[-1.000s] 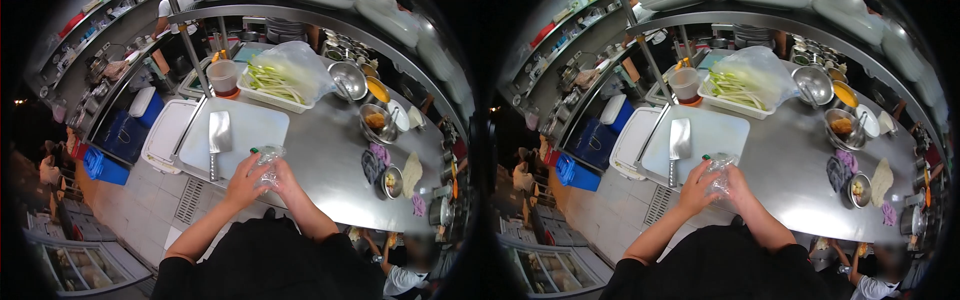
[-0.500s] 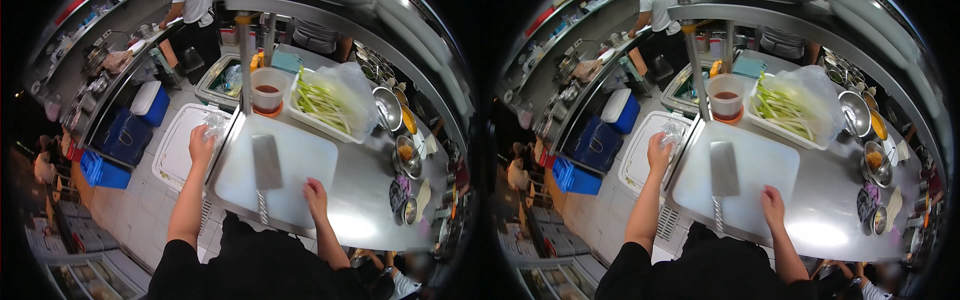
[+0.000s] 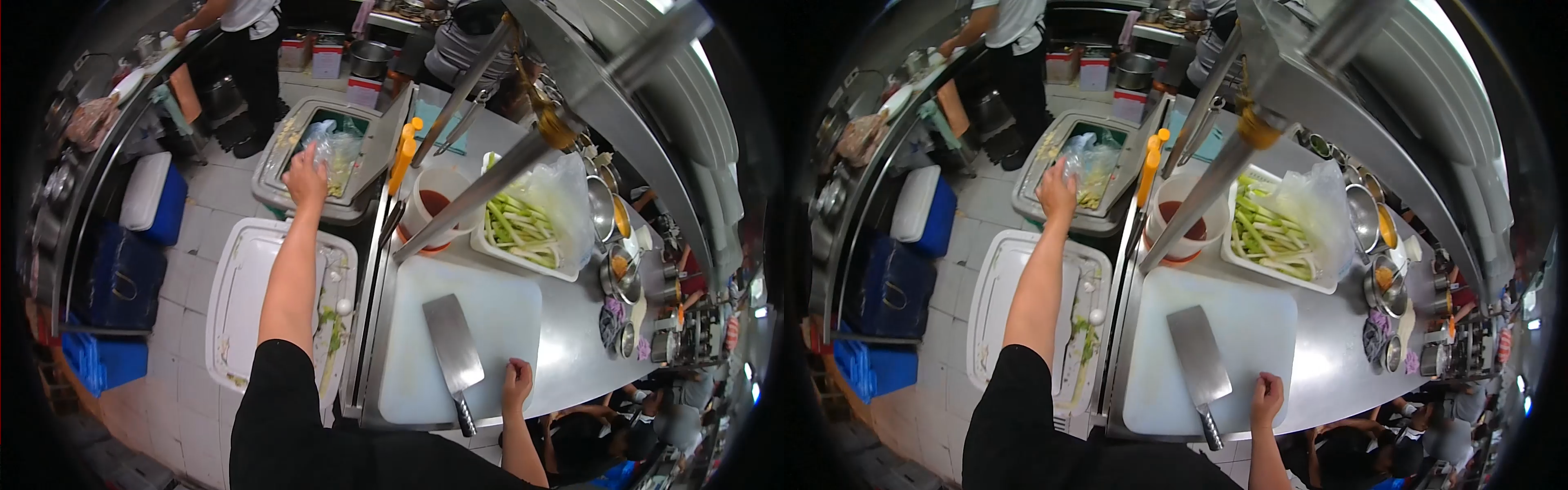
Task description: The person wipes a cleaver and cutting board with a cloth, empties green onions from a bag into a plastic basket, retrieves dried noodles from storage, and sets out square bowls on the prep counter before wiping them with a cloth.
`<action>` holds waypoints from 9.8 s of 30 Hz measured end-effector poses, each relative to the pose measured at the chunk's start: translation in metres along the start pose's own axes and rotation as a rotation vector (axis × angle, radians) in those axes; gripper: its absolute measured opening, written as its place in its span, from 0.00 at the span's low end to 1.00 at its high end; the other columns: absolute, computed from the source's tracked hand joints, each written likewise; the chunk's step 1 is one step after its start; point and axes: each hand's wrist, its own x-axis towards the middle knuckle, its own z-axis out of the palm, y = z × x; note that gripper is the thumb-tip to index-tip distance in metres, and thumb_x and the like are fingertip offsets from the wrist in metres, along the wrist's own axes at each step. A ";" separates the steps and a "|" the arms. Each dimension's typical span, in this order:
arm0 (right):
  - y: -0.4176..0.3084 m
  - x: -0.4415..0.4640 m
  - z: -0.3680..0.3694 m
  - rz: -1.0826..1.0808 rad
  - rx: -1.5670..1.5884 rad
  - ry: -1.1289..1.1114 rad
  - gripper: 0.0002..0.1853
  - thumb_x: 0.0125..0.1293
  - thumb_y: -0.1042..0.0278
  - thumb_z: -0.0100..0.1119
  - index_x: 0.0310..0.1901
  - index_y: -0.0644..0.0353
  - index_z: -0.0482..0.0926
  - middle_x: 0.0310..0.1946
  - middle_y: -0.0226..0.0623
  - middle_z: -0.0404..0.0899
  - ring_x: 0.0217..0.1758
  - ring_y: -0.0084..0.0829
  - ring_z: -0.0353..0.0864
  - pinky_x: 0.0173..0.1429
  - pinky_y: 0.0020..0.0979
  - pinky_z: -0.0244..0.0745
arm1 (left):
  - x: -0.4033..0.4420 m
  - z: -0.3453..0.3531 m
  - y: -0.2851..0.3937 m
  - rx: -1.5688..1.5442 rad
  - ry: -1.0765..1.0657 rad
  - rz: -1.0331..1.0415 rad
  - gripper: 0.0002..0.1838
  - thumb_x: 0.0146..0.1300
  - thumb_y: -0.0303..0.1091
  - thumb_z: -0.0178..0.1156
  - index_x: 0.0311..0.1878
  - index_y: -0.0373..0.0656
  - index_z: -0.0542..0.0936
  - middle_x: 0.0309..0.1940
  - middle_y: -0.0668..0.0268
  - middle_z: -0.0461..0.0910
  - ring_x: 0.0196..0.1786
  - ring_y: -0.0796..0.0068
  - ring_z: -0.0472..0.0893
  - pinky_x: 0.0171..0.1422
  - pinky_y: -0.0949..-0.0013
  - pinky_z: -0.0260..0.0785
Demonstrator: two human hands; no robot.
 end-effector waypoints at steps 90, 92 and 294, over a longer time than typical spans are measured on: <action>-0.118 0.136 -0.162 -0.608 -0.177 -0.554 0.14 0.56 0.63 0.58 0.39 0.65 0.79 0.33 0.53 0.83 0.38 0.51 0.84 0.46 0.47 0.78 | -0.331 -0.201 0.251 -1.128 -0.330 -0.534 0.19 0.74 0.49 0.54 0.55 0.44 0.77 0.40 0.72 0.78 0.38 0.84 0.73 0.40 0.78 0.65; -0.143 0.129 -0.147 -0.708 -0.225 -0.581 0.13 0.56 0.65 0.58 0.38 0.65 0.79 0.36 0.54 0.83 0.40 0.53 0.83 0.48 0.48 0.78 | -0.328 -0.201 0.225 -1.171 -0.319 -0.546 0.18 0.73 0.49 0.55 0.53 0.44 0.77 0.40 0.71 0.79 0.37 0.84 0.73 0.39 0.78 0.65; 0.250 0.134 -0.310 0.120 -0.080 -0.328 0.16 0.60 0.66 0.65 0.48 0.60 0.76 0.42 0.47 0.80 0.42 0.45 0.81 0.49 0.41 0.76 | -0.545 -0.029 0.526 -0.259 -1.155 0.288 0.17 0.65 0.41 0.61 0.52 0.41 0.77 0.40 0.54 0.81 0.42 0.55 0.81 0.47 0.57 0.72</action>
